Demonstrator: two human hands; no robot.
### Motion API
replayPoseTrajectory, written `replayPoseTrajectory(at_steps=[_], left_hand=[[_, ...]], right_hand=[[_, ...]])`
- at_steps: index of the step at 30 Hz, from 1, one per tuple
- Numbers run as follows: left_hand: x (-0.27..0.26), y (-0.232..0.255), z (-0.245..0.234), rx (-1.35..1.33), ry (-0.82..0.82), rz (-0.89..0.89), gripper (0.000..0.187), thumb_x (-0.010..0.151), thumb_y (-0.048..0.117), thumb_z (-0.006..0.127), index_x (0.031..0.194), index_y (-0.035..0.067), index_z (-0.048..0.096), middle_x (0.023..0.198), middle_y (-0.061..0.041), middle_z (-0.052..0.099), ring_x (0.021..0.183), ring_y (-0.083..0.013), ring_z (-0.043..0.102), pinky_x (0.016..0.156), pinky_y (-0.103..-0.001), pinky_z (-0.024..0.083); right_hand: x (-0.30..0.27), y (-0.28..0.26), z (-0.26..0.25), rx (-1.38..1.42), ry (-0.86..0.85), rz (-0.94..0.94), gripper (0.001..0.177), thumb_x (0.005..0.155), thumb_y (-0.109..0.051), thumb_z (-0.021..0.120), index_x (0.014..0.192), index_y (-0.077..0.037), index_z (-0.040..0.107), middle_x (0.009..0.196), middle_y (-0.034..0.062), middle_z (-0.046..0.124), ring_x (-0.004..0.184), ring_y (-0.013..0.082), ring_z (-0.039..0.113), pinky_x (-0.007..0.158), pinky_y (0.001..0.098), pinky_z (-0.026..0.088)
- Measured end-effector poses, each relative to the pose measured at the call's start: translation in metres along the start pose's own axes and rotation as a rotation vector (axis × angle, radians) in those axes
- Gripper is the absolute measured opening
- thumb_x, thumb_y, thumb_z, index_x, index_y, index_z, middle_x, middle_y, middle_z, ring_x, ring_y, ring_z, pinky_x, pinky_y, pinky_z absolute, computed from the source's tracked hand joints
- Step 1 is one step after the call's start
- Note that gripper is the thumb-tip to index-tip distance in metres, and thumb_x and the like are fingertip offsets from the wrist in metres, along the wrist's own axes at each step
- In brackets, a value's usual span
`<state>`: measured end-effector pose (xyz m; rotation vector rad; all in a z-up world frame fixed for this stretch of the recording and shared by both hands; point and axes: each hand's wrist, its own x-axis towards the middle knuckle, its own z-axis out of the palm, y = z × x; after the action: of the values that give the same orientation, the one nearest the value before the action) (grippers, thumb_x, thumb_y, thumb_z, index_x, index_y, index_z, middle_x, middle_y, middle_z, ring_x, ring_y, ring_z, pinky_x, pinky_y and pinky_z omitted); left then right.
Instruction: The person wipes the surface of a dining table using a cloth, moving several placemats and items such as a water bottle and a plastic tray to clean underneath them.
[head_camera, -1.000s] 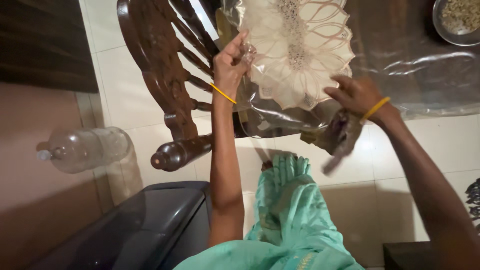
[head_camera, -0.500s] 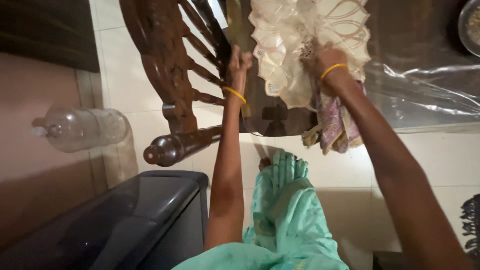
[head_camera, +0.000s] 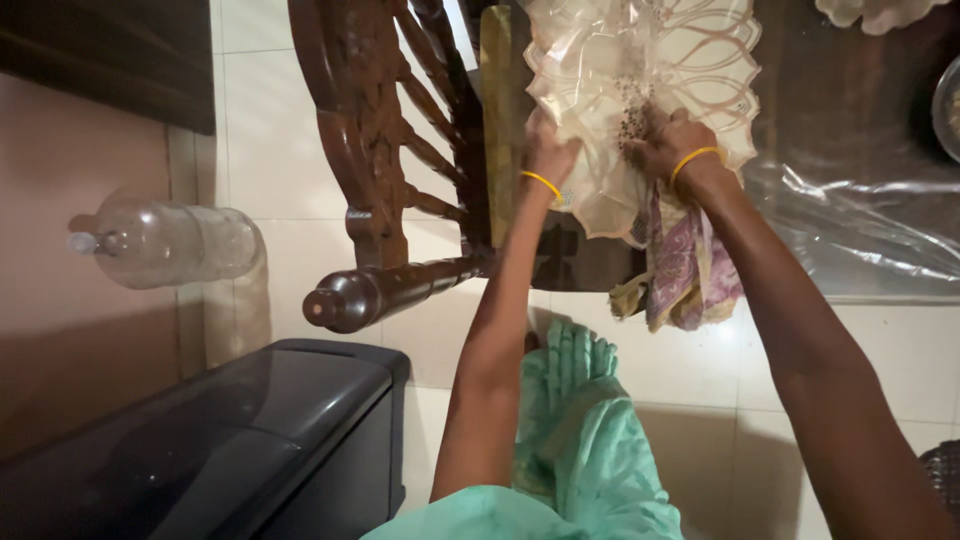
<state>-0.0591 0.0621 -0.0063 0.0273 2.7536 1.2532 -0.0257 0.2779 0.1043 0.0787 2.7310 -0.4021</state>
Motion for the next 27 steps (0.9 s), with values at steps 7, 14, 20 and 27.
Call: replayPoseTrajectory(at_steps=[7, 14, 20, 27], left_hand=[[0.053, -0.037, 0.028, -0.376, 0.153, 0.320, 0.079, 0.068, 0.001, 0.083, 0.141, -0.002, 0.050, 0.133, -0.024, 0.059, 0.123, -0.0404, 0.057, 0.101, -0.044, 0.049], [-0.026, 0.022, -0.053, -0.568, 0.198, 0.073, 0.014, 0.089, 0.006, 0.066, 0.102, 0.005, 0.071, 0.081, -0.008, 0.076, 0.078, -0.0237, 0.078, 0.072, -0.033, 0.059], [-0.112, 0.000, -0.081, -0.182, 0.227, -0.399, 0.013, 0.094, 0.018, 0.064, 0.105, 0.014, 0.070, 0.072, -0.013, 0.073, 0.063, -0.0273, 0.074, 0.061, -0.038, 0.056], [-0.089, -0.022, -0.084, 0.042, 0.540, -0.066, 0.012, 0.088, 0.019, 0.070, 0.098, 0.013, 0.073, 0.076, -0.009, 0.074, 0.065, -0.0256, 0.072, 0.063, -0.041, 0.055]], right_hand=[[0.009, 0.006, 0.002, 0.016, -0.011, -0.055, 0.075, 0.088, -0.056, 0.069, 0.146, -0.013, 0.048, 0.124, 0.0324, 0.059, 0.106, 0.0505, 0.063, 0.091, 0.0541, 0.051], [0.022, 0.018, -0.008, -0.089, -0.074, -0.141, 0.071, 0.089, -0.059, 0.065, 0.142, -0.014, 0.055, 0.109, 0.0290, 0.069, 0.100, 0.0481, 0.067, 0.087, 0.0550, 0.053], [0.022, 0.027, -0.025, -0.196, -0.079, -0.221, 0.079, 0.090, -0.068, 0.060, 0.148, -0.016, 0.050, 0.105, 0.0271, 0.073, 0.098, 0.0458, 0.069, 0.084, 0.0523, 0.053], [-0.007, 0.018, -0.045, -0.634, 0.022, -0.654, 0.063, 0.077, -0.033, 0.066, 0.140, -0.023, 0.063, 0.159, 0.0153, 0.059, 0.105, 0.0380, 0.072, 0.080, 0.0465, 0.059]])
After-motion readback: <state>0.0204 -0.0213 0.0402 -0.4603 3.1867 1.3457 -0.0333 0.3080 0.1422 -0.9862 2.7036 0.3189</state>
